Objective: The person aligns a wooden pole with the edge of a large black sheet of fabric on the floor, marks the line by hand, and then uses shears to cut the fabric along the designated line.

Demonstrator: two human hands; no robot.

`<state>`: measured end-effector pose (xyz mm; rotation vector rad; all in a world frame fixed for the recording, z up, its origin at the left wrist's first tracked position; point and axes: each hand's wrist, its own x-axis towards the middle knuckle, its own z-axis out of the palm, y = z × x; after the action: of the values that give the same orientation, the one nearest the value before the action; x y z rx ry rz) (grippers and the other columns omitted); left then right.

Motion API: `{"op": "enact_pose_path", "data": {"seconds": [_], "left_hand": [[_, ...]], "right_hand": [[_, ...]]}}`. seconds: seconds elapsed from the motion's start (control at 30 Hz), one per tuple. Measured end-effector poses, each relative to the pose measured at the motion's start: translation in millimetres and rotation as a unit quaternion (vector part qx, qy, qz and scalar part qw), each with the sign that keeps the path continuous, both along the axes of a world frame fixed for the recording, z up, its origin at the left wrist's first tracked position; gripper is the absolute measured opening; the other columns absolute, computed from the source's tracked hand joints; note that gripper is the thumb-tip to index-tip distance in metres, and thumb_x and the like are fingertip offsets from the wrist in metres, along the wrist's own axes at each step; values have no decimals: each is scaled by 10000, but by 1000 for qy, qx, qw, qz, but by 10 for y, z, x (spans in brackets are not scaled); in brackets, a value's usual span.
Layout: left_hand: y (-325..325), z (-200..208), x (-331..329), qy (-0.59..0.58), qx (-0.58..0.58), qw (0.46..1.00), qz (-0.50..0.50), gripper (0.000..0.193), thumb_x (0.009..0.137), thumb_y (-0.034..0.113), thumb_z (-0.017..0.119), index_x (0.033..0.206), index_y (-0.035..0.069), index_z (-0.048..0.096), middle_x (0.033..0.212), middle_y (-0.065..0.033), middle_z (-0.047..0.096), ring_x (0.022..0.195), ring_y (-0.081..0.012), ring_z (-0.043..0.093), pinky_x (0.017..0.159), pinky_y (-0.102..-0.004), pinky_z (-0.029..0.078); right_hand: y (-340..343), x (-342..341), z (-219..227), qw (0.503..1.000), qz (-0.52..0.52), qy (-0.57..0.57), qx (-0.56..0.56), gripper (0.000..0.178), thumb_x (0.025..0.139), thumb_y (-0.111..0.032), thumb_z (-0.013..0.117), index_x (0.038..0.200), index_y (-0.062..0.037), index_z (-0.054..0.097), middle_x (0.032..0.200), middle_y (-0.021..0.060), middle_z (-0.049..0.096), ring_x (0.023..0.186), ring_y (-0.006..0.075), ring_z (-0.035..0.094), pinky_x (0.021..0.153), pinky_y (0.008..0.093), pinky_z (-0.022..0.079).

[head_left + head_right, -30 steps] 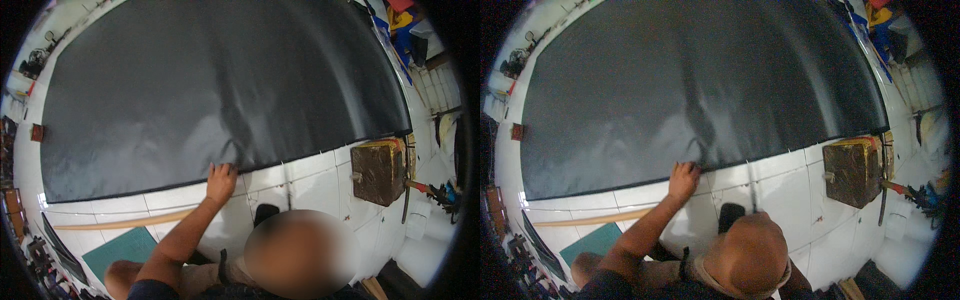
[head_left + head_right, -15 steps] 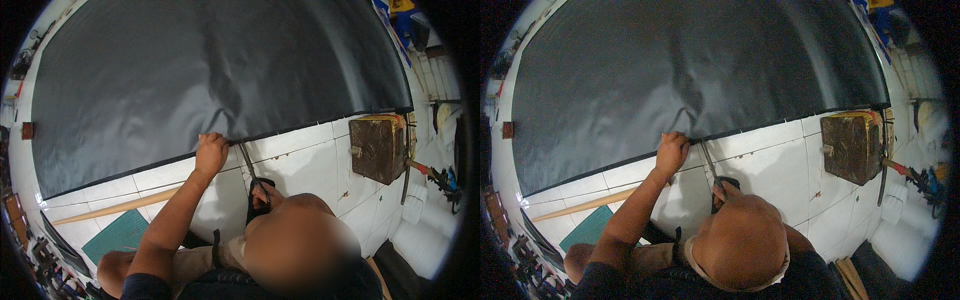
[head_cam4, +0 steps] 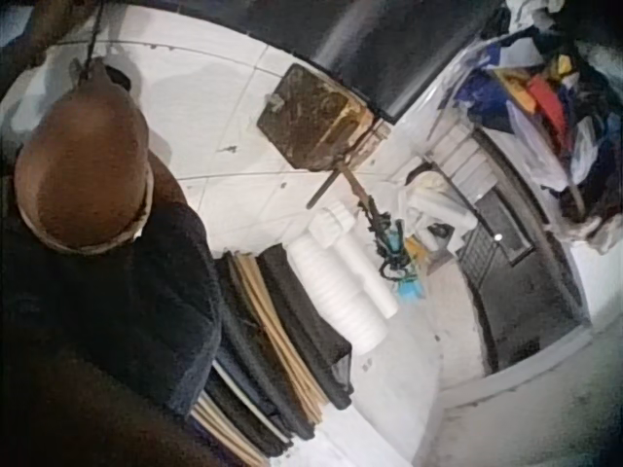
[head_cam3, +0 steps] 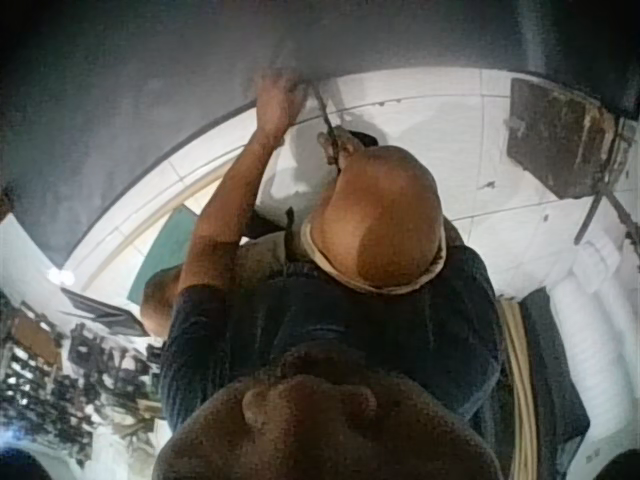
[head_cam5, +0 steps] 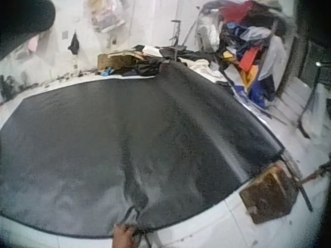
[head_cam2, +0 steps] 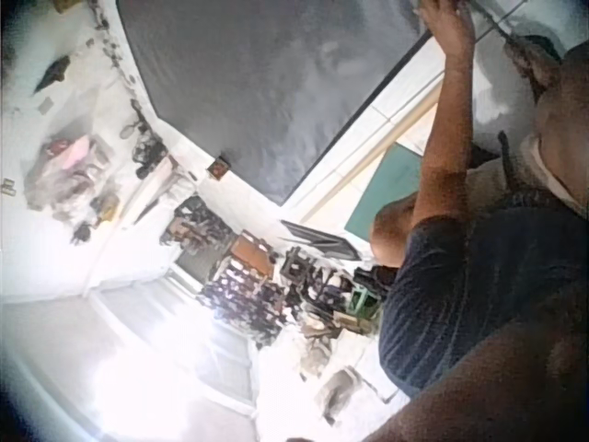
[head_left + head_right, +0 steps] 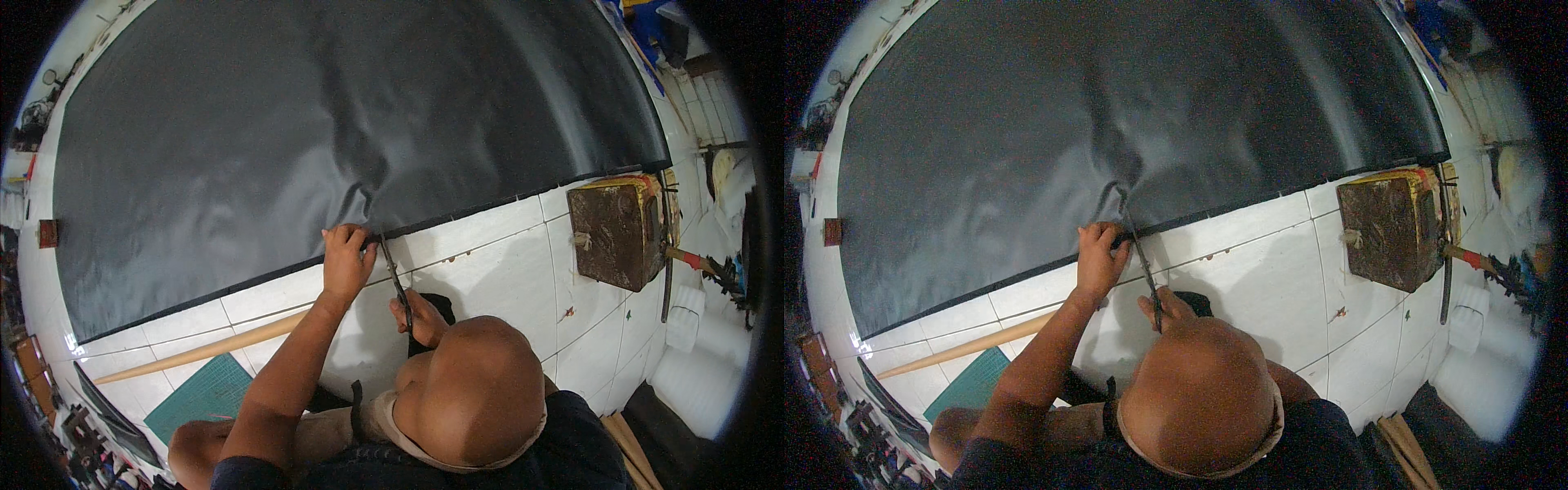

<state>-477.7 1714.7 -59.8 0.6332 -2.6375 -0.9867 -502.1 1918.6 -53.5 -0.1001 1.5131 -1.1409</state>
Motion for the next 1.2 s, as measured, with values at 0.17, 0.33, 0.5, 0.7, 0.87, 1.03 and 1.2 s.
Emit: {"op": "enact_pose_path", "data": {"seconds": [0.17,0.33,0.5,0.7,0.87,1.03,1.2], "left_hand": [[26,-15,-23,4,9,1000,6,196,786,80,701,969,53,636,1059,-119,577,1068,-361,522,1078,-625,298],[14,-38,-2,-4,2,1000,4,187,789,81,698,967,66,641,1053,-108,583,1073,-357,523,1082,-629,290],[13,-20,-18,-6,6,1000,0,192,796,82,693,984,72,653,1065,-105,592,1085,-347,526,1089,-628,284],[10,-67,8,-3,1,1000,5,165,816,68,672,980,70,684,1062,-105,606,1079,-339,538,1093,-626,283],[24,-106,29,6,-16,1000,-3,142,827,66,665,966,62,697,1061,-106,615,1061,-334,551,1089,-619,290],[-32,-104,59,1,-14,999,-29,157,841,83,659,992,62,694,1049,-99,623,1063,-334,552,1082,-609,299],[-18,-85,63,13,-6,999,-29,169,848,85,649,1011,59,686,1056,-108,620,1087,-340,545,1091,-611,286]], "right_hand": [[3,-6,12,996,36,74,-34,404,999,-451,514,914,-59,463,725,8,446,654,118,473,601,299,443],[-69,-47,73,994,50,95,18,411,998,-447,521,891,-53,469,690,7,450,638,116,468,593,298,432],[-66,-57,21,995,45,84,23,401,983,-430,563,854,-61,477,614,-9,443,567,121,453,556,301,416],[-90,19,-11,978,47,195,52,410,973,-406,595,791,-56,482,599,15,496,540,109,494,520,284,412],[-142,44,-237,984,-11,176,27,424,977,-406,587,783,-46,477,589,9,477,505,112,479,498,289,410],[-440,-155,-364,979,-27,202,-4,438,979,-415,580,767,-46,479,580,5,471,489,109,476,487,296,413],[-569,-258,-361,965,-15,261,5,440,975,-420,585,739,-62,488,570,-5,473,478,103,484,472,285,410]]}}
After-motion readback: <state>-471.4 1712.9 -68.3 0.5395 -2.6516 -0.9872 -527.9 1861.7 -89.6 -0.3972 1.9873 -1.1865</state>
